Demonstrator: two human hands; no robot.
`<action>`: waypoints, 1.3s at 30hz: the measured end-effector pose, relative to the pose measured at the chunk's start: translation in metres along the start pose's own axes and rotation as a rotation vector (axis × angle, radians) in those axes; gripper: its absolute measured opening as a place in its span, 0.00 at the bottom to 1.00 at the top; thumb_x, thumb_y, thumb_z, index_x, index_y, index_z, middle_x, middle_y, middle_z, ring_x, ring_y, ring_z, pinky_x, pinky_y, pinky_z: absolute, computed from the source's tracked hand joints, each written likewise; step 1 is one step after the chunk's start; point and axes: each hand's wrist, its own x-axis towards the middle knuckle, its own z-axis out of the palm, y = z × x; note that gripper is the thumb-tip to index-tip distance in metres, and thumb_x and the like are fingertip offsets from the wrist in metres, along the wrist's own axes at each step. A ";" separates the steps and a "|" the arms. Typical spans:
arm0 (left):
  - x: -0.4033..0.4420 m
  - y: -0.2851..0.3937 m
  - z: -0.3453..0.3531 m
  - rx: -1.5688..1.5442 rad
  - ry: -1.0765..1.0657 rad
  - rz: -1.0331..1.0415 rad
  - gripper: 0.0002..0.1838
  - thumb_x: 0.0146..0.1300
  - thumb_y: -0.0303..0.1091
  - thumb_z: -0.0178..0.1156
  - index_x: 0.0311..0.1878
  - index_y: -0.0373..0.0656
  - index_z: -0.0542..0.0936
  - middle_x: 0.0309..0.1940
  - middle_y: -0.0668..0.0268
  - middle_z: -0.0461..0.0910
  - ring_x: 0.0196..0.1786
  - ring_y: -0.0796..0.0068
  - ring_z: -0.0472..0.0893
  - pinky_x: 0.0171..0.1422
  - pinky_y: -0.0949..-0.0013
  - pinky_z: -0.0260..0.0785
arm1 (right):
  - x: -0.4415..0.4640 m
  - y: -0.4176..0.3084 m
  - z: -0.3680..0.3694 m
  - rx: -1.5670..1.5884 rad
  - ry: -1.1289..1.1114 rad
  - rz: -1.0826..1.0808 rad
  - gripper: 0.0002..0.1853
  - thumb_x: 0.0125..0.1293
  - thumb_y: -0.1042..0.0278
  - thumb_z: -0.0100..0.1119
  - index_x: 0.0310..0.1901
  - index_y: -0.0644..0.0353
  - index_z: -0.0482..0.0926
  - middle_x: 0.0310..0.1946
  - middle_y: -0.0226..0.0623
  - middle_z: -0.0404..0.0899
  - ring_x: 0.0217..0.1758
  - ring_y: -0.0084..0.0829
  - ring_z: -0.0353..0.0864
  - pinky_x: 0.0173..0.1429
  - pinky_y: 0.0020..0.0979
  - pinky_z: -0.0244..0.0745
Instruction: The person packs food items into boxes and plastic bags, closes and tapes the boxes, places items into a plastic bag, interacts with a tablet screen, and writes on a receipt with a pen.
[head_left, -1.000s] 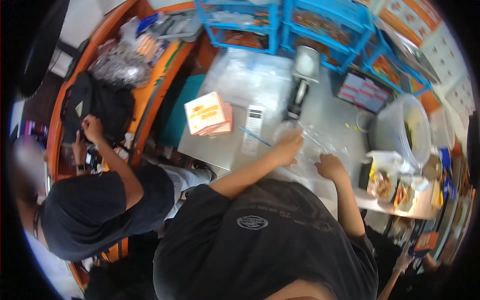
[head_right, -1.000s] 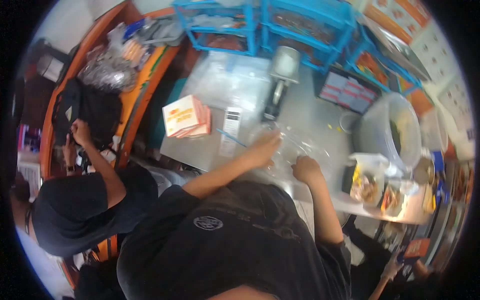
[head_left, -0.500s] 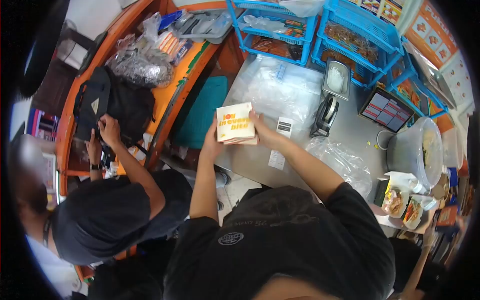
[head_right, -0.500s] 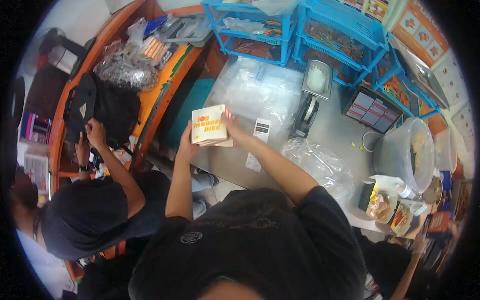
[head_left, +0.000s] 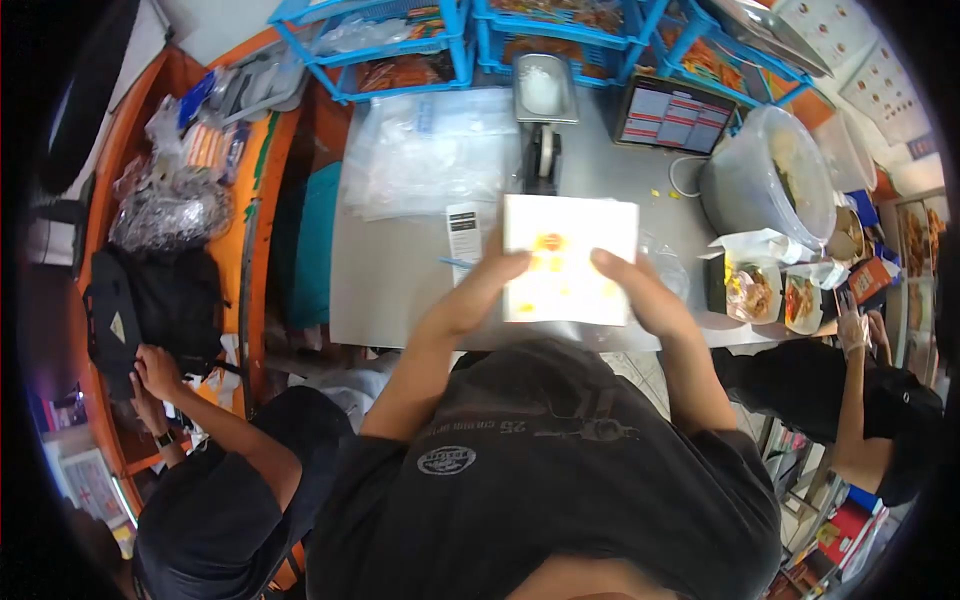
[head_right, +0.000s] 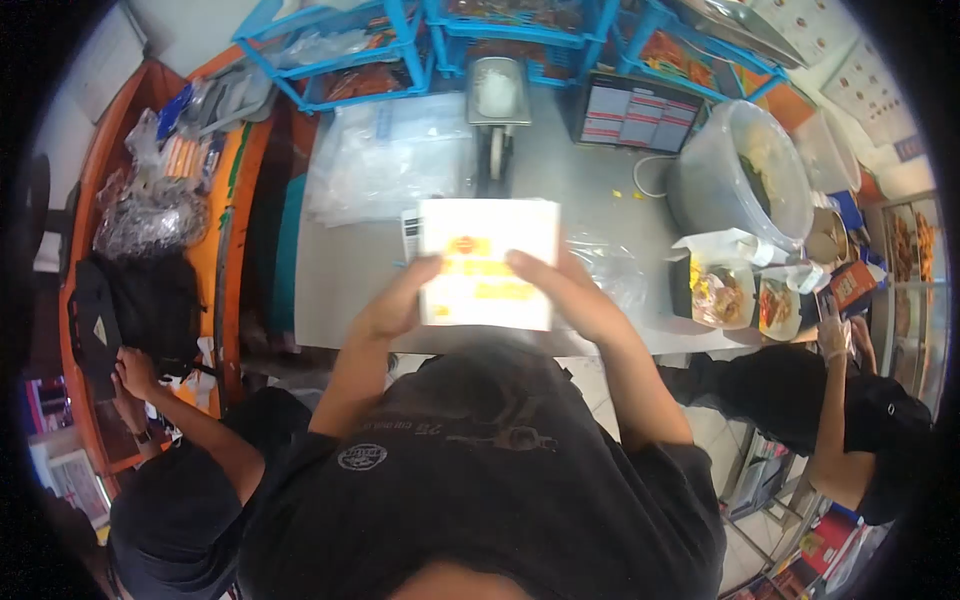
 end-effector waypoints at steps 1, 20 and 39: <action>0.021 -0.010 0.016 0.012 -0.068 -0.035 0.40 0.66 0.42 0.52 0.74 0.36 0.46 0.70 0.57 0.55 0.72 0.66 0.57 0.72 0.64 0.54 | -0.012 0.010 -0.015 0.051 0.063 0.013 0.40 0.66 0.50 0.55 0.69 0.68 0.52 0.64 0.48 0.64 0.68 0.36 0.62 0.70 0.34 0.58; 0.105 -0.096 -0.038 0.578 0.401 -0.247 0.15 0.63 0.37 0.59 0.47 0.37 0.80 0.52 0.63 0.73 0.55 0.73 0.72 0.56 0.70 0.65 | -0.015 0.082 -0.045 -1.295 0.442 -0.616 0.22 0.63 0.64 0.53 0.59 0.57 0.72 0.62 0.49 0.66 0.67 0.52 0.60 0.71 0.52 0.52; 0.113 -0.047 0.106 1.227 0.151 0.510 0.18 0.59 0.37 0.62 0.50 0.40 0.74 0.44 0.56 0.76 0.50 0.62 0.76 0.51 0.60 0.70 | -0.013 0.147 -0.108 -0.518 0.470 -0.656 0.18 0.59 0.70 0.55 0.50 0.68 0.75 0.59 0.53 0.70 0.65 0.44 0.65 0.68 0.41 0.61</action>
